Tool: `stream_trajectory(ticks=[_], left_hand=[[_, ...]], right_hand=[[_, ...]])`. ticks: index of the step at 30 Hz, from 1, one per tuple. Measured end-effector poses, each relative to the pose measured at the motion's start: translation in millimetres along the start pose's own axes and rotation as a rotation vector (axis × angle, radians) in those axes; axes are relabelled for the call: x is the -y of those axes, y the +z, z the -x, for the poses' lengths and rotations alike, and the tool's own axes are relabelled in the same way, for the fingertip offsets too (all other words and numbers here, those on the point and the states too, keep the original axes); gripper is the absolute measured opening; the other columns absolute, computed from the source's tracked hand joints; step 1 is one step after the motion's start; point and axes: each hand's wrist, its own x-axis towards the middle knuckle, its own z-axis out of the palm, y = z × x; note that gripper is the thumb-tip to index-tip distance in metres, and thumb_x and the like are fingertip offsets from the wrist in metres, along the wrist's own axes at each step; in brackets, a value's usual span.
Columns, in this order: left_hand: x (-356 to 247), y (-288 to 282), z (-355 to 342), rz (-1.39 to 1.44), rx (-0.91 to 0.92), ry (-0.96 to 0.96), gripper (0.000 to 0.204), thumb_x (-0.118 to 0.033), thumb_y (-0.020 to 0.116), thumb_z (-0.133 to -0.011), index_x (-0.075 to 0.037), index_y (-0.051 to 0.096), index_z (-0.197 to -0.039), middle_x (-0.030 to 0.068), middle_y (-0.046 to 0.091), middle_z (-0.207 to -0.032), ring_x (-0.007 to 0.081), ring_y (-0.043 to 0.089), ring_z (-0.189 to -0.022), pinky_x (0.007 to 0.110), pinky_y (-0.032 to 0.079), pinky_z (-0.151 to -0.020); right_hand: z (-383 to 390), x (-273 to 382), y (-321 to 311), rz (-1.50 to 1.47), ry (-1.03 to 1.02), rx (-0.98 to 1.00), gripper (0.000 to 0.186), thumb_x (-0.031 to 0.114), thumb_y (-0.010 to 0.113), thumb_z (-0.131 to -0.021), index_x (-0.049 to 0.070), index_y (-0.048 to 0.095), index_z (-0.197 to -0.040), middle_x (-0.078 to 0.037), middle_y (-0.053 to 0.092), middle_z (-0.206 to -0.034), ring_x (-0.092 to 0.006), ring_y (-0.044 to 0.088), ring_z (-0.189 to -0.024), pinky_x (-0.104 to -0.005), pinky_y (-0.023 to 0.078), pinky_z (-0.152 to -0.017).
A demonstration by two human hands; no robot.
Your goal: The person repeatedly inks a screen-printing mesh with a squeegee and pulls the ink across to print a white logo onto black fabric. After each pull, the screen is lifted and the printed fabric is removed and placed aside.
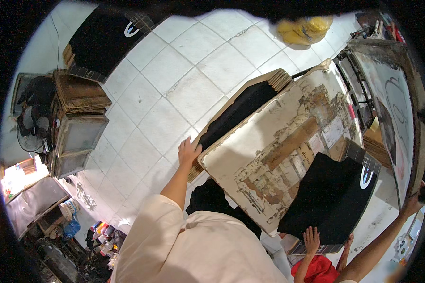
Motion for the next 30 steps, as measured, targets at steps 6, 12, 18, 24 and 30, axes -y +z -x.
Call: stream_trajectory(ticks=[6, 12, 18, 24, 30], left_hand=[[50, 31, 98, -0.190, 0.118, -0.116, 0.106, -0.046, 0.082, -0.081, -0.019, 0.024, -0.166, 0.0167, 0.033, -0.166, 0.0462, 0.029, -0.154, 0.074, 0.024, -0.121], [56, 43, 92, -0.222, 0.065, -0.178, 0.084, -0.047, 0.075, -0.091, -0.020, 0.038, -0.160, 0.0156, 0.045, -0.160, 0.0397, 0.036, -0.152, 0.069, 0.028, -0.122], [68, 44, 19, 0.081, 0.315, 0.070, 0.053, -0.052, 0.060, -0.098, -0.017, 0.065, -0.137, 0.0179, 0.071, -0.133, 0.0412, 0.066, -0.124, 0.047, 0.054, -0.102], [60, 5, -19, -0.039, 0.447, -0.005, 0.053, -0.060, 0.057, -0.100, -0.019, 0.077, -0.126, 0.0178, 0.077, -0.118, 0.0410, 0.071, -0.114, 0.049, 0.056, -0.097], [29, -18, -20, -0.552, 0.347, 0.367, 0.034, -0.036, 0.064, -0.102, -0.003, 0.073, -0.097, 0.0194, 0.076, -0.096, 0.0417, 0.071, -0.101, 0.054, 0.054, -0.088]], right_hand=[[-14, 23, 5, 0.029, 0.073, 0.050, 0.065, 0.056, 0.041, -0.114, 0.003, 0.076, -0.119, -0.007, 0.077, -0.105, -0.0189, 0.068, -0.095, -0.0328, 0.050, -0.094], [-24, 18, 12, 0.180, -0.175, -0.056, 0.057, 0.052, 0.041, -0.114, 0.008, 0.074, -0.132, -0.013, 0.078, -0.107, -0.0247, 0.071, -0.101, -0.0360, 0.052, -0.093], [-13, 12, 14, 0.163, -0.116, -0.099, 0.055, 0.048, 0.050, -0.113, 0.002, 0.072, -0.135, -0.013, 0.077, -0.112, -0.0227, 0.071, -0.104, -0.0362, 0.052, -0.097], [3, 25, 4, 0.101, -0.089, -0.096, 0.058, 0.049, 0.048, -0.114, -0.001, 0.076, -0.121, -0.010, 0.076, -0.102, -0.0192, 0.070, -0.099, -0.0339, 0.052, -0.094], [8, 30, -4, -0.066, 0.049, 0.003, 0.059, 0.049, 0.046, -0.115, -0.002, 0.075, -0.111, -0.009, 0.075, -0.099, -0.0152, 0.069, -0.091, -0.0313, 0.054, -0.086]])
